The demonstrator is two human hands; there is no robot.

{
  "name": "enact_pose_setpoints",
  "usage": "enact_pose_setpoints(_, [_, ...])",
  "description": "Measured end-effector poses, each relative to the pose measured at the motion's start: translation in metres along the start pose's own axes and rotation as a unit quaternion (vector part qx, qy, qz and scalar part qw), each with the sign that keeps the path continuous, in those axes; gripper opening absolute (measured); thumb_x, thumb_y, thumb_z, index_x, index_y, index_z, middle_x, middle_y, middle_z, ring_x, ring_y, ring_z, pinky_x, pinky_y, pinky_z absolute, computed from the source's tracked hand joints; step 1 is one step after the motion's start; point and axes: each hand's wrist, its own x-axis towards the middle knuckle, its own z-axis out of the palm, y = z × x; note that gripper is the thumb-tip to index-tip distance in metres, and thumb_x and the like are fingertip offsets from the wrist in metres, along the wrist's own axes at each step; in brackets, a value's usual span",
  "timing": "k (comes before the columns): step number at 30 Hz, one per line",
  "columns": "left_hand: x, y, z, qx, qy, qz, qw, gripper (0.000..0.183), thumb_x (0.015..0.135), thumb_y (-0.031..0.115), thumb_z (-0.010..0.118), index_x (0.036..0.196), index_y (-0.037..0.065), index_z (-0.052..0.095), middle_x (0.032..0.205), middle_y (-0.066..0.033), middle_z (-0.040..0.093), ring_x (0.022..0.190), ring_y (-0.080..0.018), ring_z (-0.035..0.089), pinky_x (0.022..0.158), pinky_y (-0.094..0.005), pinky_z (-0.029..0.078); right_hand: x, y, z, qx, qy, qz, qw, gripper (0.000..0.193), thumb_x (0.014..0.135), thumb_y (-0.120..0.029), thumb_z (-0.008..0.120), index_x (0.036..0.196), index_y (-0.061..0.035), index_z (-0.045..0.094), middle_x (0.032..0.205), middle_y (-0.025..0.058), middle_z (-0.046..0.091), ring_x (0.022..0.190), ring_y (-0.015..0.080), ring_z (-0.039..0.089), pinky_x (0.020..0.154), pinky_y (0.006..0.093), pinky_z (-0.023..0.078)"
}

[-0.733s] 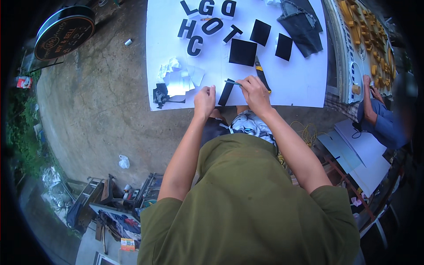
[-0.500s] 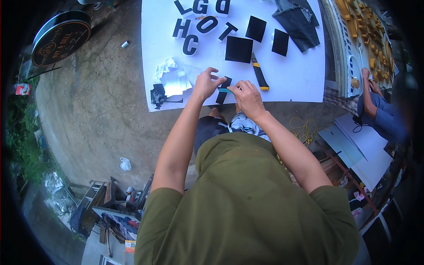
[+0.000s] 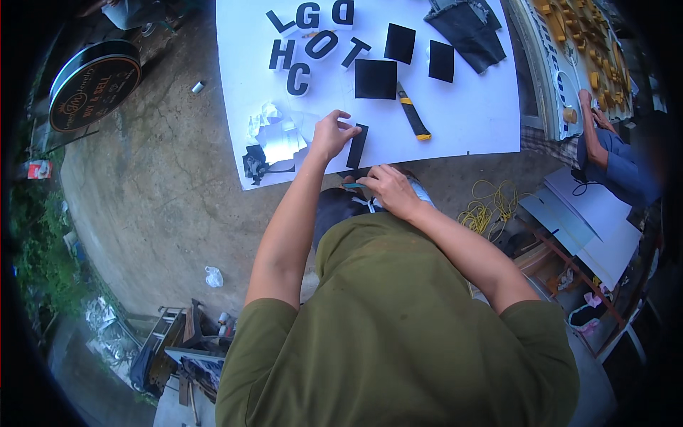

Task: Applying black adhesive vinyl film to the surface of 3D letters for sign fabrication.

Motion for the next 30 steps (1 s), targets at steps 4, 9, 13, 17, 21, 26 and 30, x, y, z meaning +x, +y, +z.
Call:
enact_pose_setpoints(4, [-0.024,0.0,0.005,-0.026,0.084,-0.005,0.996,0.058,0.085,0.035,0.079,0.123,-0.004,0.058,0.1,-0.0218,0.073,0.086,-0.0286,0.073,0.077,-0.0377,0.056,0.002,0.002,-0.04,0.08,0.058,0.107,0.989,0.017,0.088,-0.007,0.064,0.104,-0.0037,0.071,0.094,0.0122,0.063,0.093,0.0316,0.062,0.083,0.0403,0.051])
enact_pose_setpoints(9, [-0.082,0.0,0.044,0.104,0.128,0.073,0.984,0.084,0.074,0.039,0.087,0.135,-0.002,0.046,0.117,-0.0201,0.06,0.107,-0.034,0.058,0.094,-0.0444,0.048,-0.026,0.074,-0.052,0.062,0.213,0.335,0.916,0.026,0.091,-0.013,0.064,0.113,0.0002,0.065,0.101,0.0203,0.068,0.095,0.0421,0.065,0.083,0.0467,0.05])
enact_pose_setpoints(13, [-0.087,-0.002,0.075,0.14,0.215,0.04,0.966,0.079,0.071,0.024,0.086,0.135,0.0,0.046,0.113,-0.0146,0.058,0.107,-0.0323,0.055,0.098,-0.0448,0.041,-0.049,0.124,-0.058,0.067,0.239,0.437,0.864,0.028,0.091,-0.017,0.066,0.112,0.0008,0.065,0.096,0.0226,0.07,0.093,0.0393,0.068,0.083,0.044,0.051])
enact_pose_setpoints(17, [-0.073,-0.016,0.08,0.079,0.258,0.019,0.963,0.068,0.073,0.009,0.079,0.133,0.005,0.047,0.103,-0.0107,0.062,0.101,-0.0288,0.058,0.092,-0.0438,0.045,-0.054,0.163,-0.061,0.131,0.268,0.48,0.825,0.031,0.091,-0.015,0.07,0.115,0.0021,0.064,0.1,0.0152,0.071,0.092,0.025,0.067,0.083,0.0372,0.051])
enact_pose_setpoints(21, [-0.078,-0.013,0.074,-0.062,0.275,0.05,0.958,0.061,0.078,0.004,0.075,0.132,0.005,0.048,0.099,-0.0114,0.067,0.089,-0.0221,0.066,0.082,-0.0351,0.052,-0.053,0.19,-0.063,0.216,0.269,0.483,0.805,0.041,0.09,-0.011,0.071,0.125,0.0051,0.058,0.109,0.0133,0.069,0.099,0.0188,0.065,0.088,0.0326,0.05])
enact_pose_setpoints(26, [-0.076,0.0,0.078,-0.063,0.293,0.017,0.954,0.058,0.079,0.003,0.073,0.132,0.005,0.048,0.097,-0.0116,0.065,0.087,-0.0214,0.065,0.081,-0.0345,0.052,-0.053,0.217,-0.066,0.202,0.224,0.481,0.823,0.044,0.09,-0.01,0.071,0.127,0.0061,0.055,0.113,0.0165,0.068,0.102,0.0213,0.066,0.09,0.0335,0.05])
enact_pose_setpoints(30, [-0.073,0.005,0.087,-0.099,0.329,-0.005,0.939,0.057,0.081,0.002,0.07,0.133,0.007,0.049,0.096,-0.0095,0.063,0.086,-0.0179,0.063,0.079,-0.0311,0.051,-0.051,0.233,-0.067,0.152,0.203,0.448,0.857,0.039,0.085,-0.014,0.075,0.118,0.0,0.06,0.105,0.0163,0.071,0.099,0.0286,0.069,0.087,0.0396,0.053])
